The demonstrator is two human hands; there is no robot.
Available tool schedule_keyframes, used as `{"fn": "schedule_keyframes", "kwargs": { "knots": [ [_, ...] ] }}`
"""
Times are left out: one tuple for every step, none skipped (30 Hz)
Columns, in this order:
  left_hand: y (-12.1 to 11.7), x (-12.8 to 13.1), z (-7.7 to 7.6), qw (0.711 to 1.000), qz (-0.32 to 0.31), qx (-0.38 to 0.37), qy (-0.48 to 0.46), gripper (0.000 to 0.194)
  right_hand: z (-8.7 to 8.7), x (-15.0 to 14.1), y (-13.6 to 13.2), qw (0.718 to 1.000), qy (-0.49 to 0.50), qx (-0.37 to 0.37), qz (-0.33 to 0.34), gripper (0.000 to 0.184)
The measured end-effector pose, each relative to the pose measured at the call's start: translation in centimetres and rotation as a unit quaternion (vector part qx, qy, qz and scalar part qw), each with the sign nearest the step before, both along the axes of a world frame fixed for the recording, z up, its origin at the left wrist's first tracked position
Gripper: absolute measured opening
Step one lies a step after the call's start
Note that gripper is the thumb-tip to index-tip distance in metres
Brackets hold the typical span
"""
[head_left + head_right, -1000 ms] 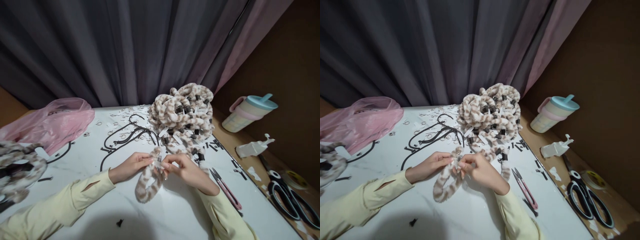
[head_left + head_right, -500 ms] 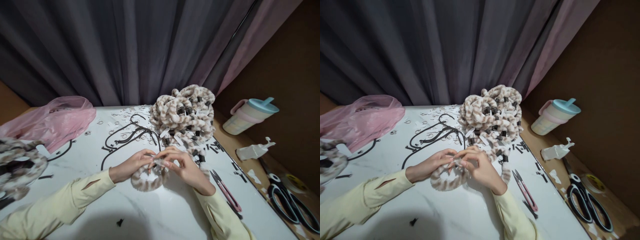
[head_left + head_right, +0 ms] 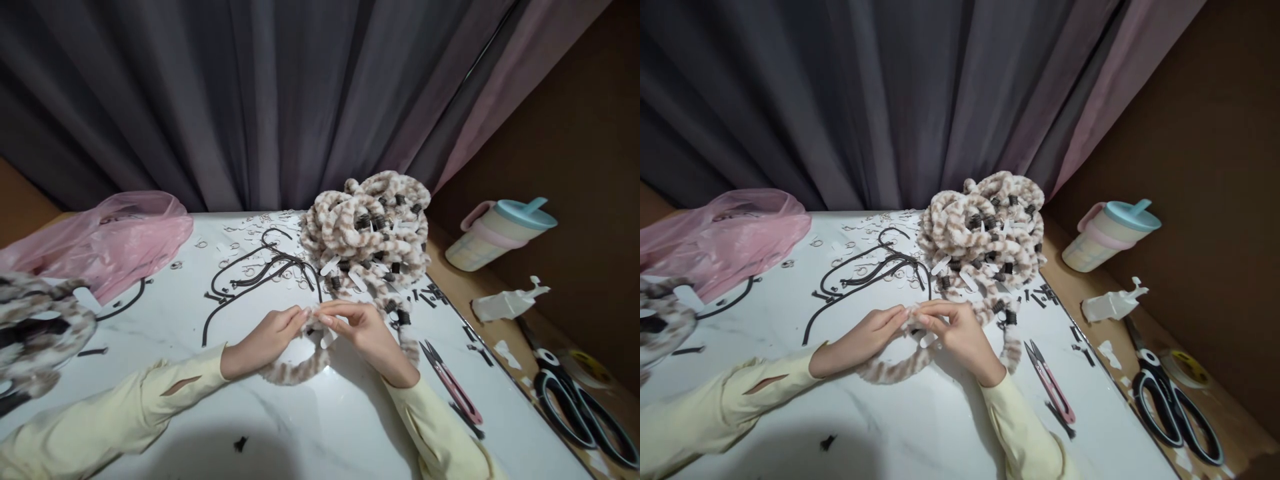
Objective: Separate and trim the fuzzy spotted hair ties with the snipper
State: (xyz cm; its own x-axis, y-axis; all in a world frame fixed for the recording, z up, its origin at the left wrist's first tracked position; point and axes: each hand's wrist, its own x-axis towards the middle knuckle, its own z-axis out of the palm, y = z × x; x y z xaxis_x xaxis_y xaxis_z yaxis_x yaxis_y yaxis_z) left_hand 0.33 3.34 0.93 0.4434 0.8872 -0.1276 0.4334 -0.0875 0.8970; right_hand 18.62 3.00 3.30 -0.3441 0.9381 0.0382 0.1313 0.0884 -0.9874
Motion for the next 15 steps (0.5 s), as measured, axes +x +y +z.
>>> {"fn": "schedule_keyframes", "kwargs": {
  "knots": [
    [-0.05,-0.03,0.02,1.000,-0.004,0.007,0.007,0.034,-0.02,0.01,-0.01,1.000,0.010,-0.008,-0.001,0.015],
    [-0.10,-0.05,0.01,1.000,-0.004,0.011,0.008,0.033,-0.01,0.02,-0.02,1.000,0.019,-0.015,-0.002,0.014],
    [-0.13,-0.06,-0.05,1.000,-0.002,0.015,0.009,0.032,0.03,0.04,-0.05,0.999,0.026,-0.021,-0.003,0.014],
    [-0.16,-0.07,-0.12,1.000,0.002,0.020,0.009,0.032,0.09,0.06,-0.07,0.999,0.030,-0.025,-0.001,0.013],
    [-0.17,-0.06,-0.20,1.000,0.008,0.025,0.010,0.031,0.15,0.09,-0.09,0.999,0.030,-0.027,0.004,0.013],
    [-0.17,-0.05,-0.29,0.999,0.016,0.031,0.011,0.031,0.21,0.12,-0.10,0.999,0.026,-0.025,0.012,0.012],
    [-0.16,-0.04,-0.38,0.999,0.024,0.037,0.012,0.031,0.25,0.15,-0.10,0.999,0.019,-0.016,0.023,0.011],
    [-0.15,-0.03,-0.46,0.999,0.032,0.042,0.014,0.031,0.27,0.17,-0.09,0.999,0.009,-0.003,0.036,0.010],
    [-0.13,-0.03,-0.53,0.998,0.038,0.047,0.016,0.031,0.28,0.19,-0.08,0.999,-0.004,0.014,0.051,0.010],
    [-0.12,-0.03,-0.59,0.998,0.042,0.052,0.018,0.031,0.28,0.21,-0.08,0.997,-0.017,0.034,0.066,0.009],
    [-0.12,-0.03,-0.63,0.997,0.044,0.055,0.021,0.032,0.28,0.21,-0.07,0.995,-0.028,0.053,0.078,0.010],
    [-0.12,-0.03,-0.66,0.997,0.044,0.058,0.025,0.033,0.28,0.20,-0.07,0.993,-0.036,0.069,0.087,0.010],
    [-0.13,-0.04,-0.66,0.997,0.042,0.061,0.028,0.033,0.28,0.18,-0.08,0.992,-0.039,0.078,0.089,0.011],
    [-0.14,-0.04,-0.65,0.997,0.038,0.064,0.031,0.033,0.27,0.14,-0.09,0.993,-0.035,0.078,0.085,0.011],
    [-0.14,-0.04,-0.63,0.997,0.033,0.068,0.034,0.032,0.23,0.09,-0.10,0.995,-0.024,0.067,0.073,0.010]
  ]
}}
